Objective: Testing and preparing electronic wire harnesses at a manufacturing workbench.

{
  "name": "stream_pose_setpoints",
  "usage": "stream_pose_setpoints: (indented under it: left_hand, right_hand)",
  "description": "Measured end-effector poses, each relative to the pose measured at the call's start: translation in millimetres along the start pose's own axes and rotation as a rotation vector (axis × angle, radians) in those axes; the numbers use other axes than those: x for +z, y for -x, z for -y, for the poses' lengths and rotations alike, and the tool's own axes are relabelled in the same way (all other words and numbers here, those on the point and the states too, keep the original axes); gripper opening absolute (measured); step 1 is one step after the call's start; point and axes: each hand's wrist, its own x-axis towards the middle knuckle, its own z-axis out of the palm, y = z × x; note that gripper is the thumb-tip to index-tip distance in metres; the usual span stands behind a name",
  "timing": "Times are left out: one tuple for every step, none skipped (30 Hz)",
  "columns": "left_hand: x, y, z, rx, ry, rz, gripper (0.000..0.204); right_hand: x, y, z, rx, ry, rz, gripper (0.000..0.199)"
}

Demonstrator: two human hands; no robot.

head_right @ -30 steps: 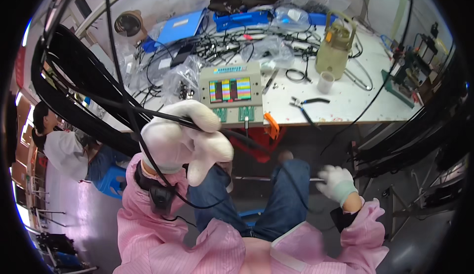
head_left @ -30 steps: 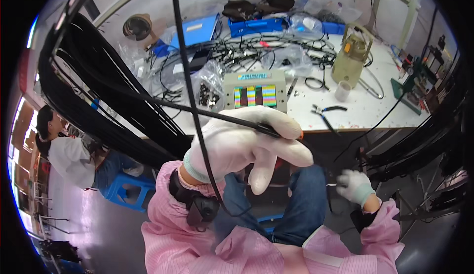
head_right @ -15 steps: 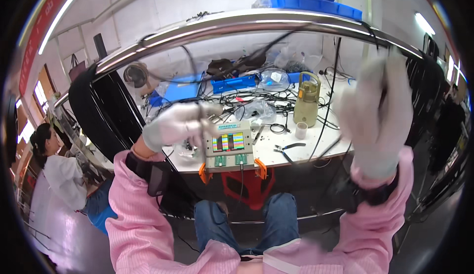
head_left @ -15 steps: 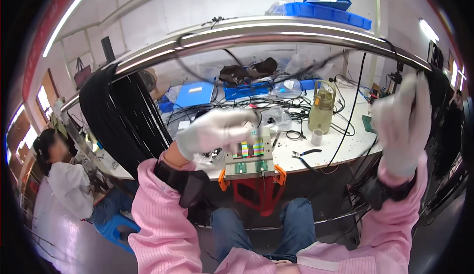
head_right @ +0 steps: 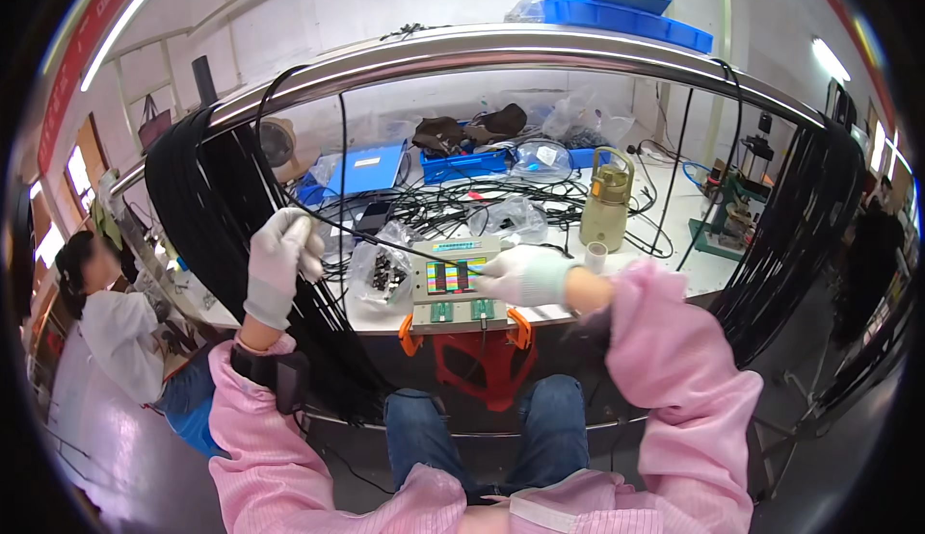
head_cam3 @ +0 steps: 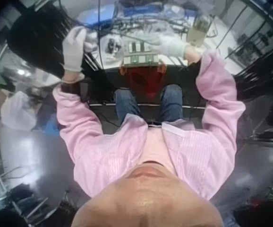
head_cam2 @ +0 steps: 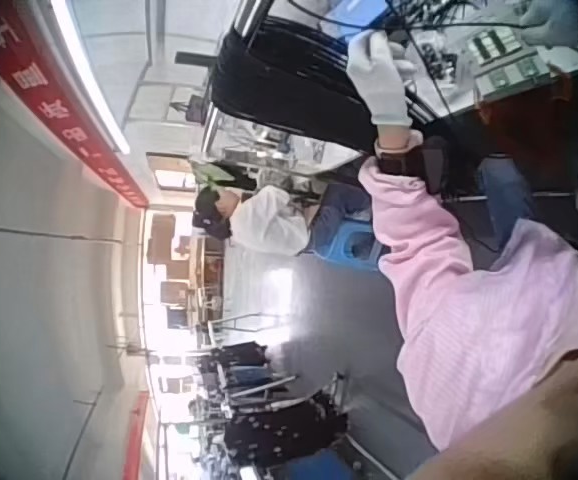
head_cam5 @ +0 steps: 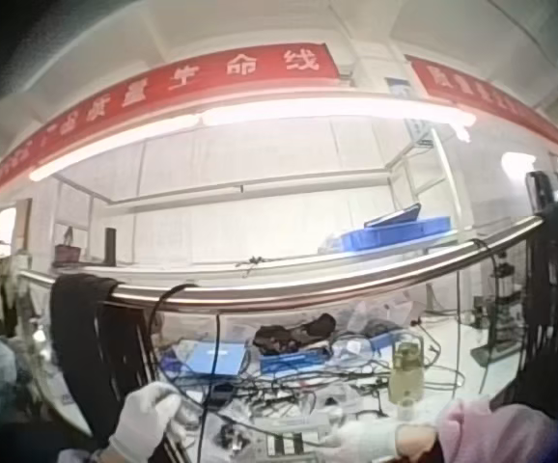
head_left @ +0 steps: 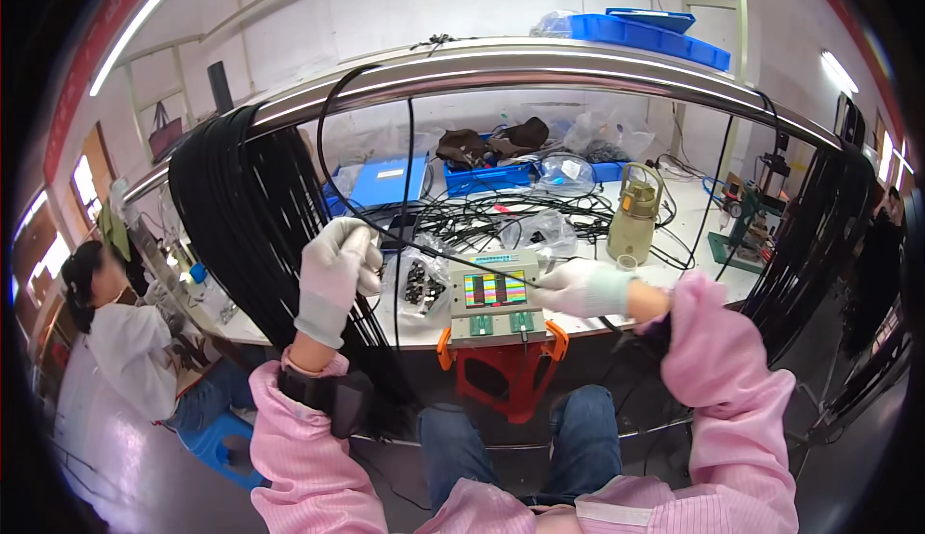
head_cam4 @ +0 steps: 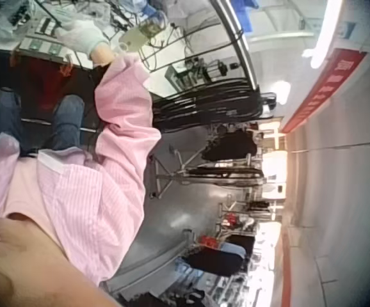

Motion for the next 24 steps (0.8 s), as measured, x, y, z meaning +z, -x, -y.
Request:
stream_pose_setpoints:
  left_hand:
    - [1,6,7,0.007,0.077,-0.1,0.021]
    - [2,11,20,-0.002,0.066,-0.114,0.021]
    - [-1,18,33,-0.038,0.013,-0.076,0.022]
    - [-3,22,44,-0.084,-0.039,-0.033,0.023]
    - [-10,26,48,-0.092,-0.047,-0.047,0.023]
    - [-12,30,52,-0.186,-0.037,0.065,0.023]
    - [-15,33,53,-0.279,-0.026,0.177,0.024]
    - [-16,35,54,-0.37,-0.012,0.29,0.024]
    - [-17,37,54,-0.376,-0.014,0.286,0.024]
    - [-17,38,51,-0.327,0.015,0.315,0.023]
    - [-20,42,47,-0.282,0.043,0.337,0.023]
    - [-23,45,42,-0.235,0.069,0.36,0.023]
    - [-24,45,37,-0.234,0.071,0.358,0.023]
    - [-25,44,29,-0.146,-0.065,0.177,0.019]
    - [-25,43,19,-0.056,-0.198,-0.003,0.018]
    - [-21,35,8,-0.027,-0.087,-0.123,0.018]
    - [-30,32,-10,-0.009,0.006,-0.266,0.021]
    - [-46,34,-36,0.034,0.051,-0.265,0.017]
    - [-57,30,-59,0.078,0.097,-0.26,0.016]
    - [-59,19,-71,0.215,0.13,-0.168,0.018]
    - [-61,9,-89,0.351,0.158,-0.078,0.021]
    - [-48,0,-110,0.444,-0.076,-0.085,0.022]
    - [-32,-11,-126,0.528,-0.313,-0.094,0.023]
    - [-28,-42,-130,0.547,0.087,0.276,0.023]
  right_hand:
    - [10,-15,11,-0.06,0.005,0.043,0.042]
    - [26,-34,18,-0.094,-0.012,0.077,0.041]
    - [35,-45,31,-0.134,-0.022,0.103,0.041]
    - [39,-51,43,-0.151,-0.024,0.113,0.041]
    - [42,-55,56,-0.299,-0.018,0.08,0.04]
    - [45,-57,63,-0.438,-0.017,0.047,0.04]
    - [49,-62,68,-0.445,-0.022,0.054,0.04]
    - [52,-70,71,-0.398,-0.084,0.08,0.04]
    - [55,-76,74,-0.349,-0.144,0.104,0.039]
    - [56,-79,75,-0.299,-0.203,0.127,0.039]
    - [59,-80,78,-0.308,-0.206,0.136,0.039]
    - [62,-78,81,-0.374,-0.188,0.108,0.037]
    - [61,-76,80,-0.43,-0.164,0.072,0.035]
    - [58,-73,78,-0.486,-0.141,0.034,0.033]
    - [53,-68,74,-0.484,-0.137,0.03,0.033]
    - [44,-61,59,-0.491,-0.123,-0.165,0.03]
    - [36,-56,53,-0.525,-0.113,-0.35,0.026]
    - [20,-46,55,-0.479,-0.245,-0.464,0.023]
    - [3,-32,59,-0.427,-0.376,-0.577,0.02]
    - [-7,-19,68,-0.504,-0.631,-0.63,0.021]
    - [-18,-3,81,-0.581,-0.89,-0.674,0.021]
    - [-21,12,102,-0.641,-1.104,-0.614,0.022]
    - [-20,23,119,-0.698,-1.319,-0.541,0.023]
    - [-22,31,122,-0.702,-1.319,-0.536,0.023]
